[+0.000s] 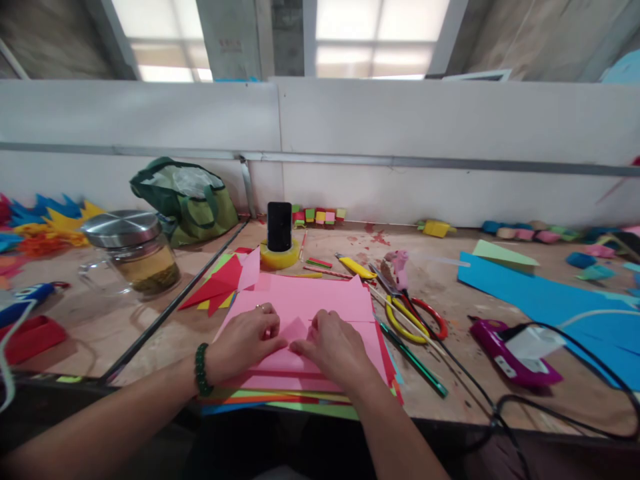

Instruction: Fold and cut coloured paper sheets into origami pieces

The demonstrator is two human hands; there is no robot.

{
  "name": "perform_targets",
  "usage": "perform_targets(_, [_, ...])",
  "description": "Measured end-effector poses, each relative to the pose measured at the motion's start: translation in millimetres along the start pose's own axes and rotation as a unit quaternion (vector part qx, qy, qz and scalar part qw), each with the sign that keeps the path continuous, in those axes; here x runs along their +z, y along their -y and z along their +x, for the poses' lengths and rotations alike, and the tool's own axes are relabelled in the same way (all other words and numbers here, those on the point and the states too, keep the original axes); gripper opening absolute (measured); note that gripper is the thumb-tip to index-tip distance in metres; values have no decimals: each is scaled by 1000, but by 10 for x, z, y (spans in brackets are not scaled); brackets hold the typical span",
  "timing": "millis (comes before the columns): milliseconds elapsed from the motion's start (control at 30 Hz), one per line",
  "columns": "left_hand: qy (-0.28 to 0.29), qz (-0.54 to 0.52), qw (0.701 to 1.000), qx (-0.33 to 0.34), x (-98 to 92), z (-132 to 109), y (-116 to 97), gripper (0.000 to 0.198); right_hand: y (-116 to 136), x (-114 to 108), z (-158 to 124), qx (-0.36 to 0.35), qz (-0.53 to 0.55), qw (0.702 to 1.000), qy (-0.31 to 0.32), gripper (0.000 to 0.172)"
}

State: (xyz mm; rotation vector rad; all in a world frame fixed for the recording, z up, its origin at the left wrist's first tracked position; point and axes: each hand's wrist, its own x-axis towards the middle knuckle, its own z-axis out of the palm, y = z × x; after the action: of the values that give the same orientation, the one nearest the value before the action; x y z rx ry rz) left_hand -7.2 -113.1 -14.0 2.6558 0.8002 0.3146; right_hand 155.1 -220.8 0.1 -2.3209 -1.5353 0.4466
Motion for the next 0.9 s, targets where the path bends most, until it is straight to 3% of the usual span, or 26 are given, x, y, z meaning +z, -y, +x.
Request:
perform_targets(133, [-22,-16,1000,-1,25,-17,24,18,-28,35,65,21,18,1000,6,47])
perform_targets(300, [-23,-21,999,8,61,-28,55,21,-5,58,87,-3,19,1000,12,26])
perform_targets(600, [-27,-22,999,16,50,-13,62,14,82,23,88,15,3,1000,12,30])
perform_targets(633, [-27,-26,999,15,37,6,71,17,87,19,91,10,4,1000,11,28])
perform_targets(800, [18,-75,996,-41,-26,213,150,84,65,38,88,-4,16,1000,0,26])
perform_targets(900, [36,-110,991,-62,-28,355,208,96,18,75,90,-2,29,1000,-3,32])
